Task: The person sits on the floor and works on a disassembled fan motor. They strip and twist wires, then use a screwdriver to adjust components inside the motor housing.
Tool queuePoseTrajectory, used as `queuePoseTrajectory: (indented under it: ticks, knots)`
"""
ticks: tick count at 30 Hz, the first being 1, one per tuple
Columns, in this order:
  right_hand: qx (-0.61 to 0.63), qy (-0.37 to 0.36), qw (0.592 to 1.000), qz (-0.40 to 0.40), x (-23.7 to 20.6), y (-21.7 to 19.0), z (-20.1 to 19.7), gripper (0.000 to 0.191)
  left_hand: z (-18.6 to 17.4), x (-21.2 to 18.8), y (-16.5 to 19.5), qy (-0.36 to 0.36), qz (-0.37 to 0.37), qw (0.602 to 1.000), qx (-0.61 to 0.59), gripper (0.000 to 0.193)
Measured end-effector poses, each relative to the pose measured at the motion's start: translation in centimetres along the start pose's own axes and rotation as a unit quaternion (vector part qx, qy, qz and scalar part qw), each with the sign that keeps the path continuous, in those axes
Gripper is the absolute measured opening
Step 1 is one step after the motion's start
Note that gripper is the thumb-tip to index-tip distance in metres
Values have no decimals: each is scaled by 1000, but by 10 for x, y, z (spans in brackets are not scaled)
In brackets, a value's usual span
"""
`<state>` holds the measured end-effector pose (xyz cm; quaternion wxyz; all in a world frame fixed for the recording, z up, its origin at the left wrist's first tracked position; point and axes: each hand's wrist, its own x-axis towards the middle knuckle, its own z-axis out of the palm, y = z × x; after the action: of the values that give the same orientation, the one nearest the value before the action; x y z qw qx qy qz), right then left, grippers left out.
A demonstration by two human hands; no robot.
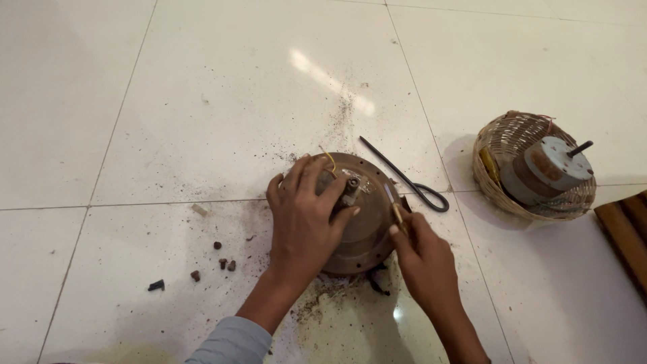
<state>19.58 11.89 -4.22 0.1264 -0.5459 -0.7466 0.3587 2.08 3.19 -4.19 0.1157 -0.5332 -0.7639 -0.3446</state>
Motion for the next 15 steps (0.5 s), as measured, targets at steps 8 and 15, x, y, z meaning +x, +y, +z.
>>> queuePoseTrajectory:
  ticks: [8, 15]
  knots:
    - [13, 63, 984, -165, -32, -18, 5, 30, -11, 0, -1, -54, -56, 997, 6, 52]
    - [180, -30, 982, 43, -34, -38, -1, 27, -5, -7, 1, -10, 7, 999, -47, 32]
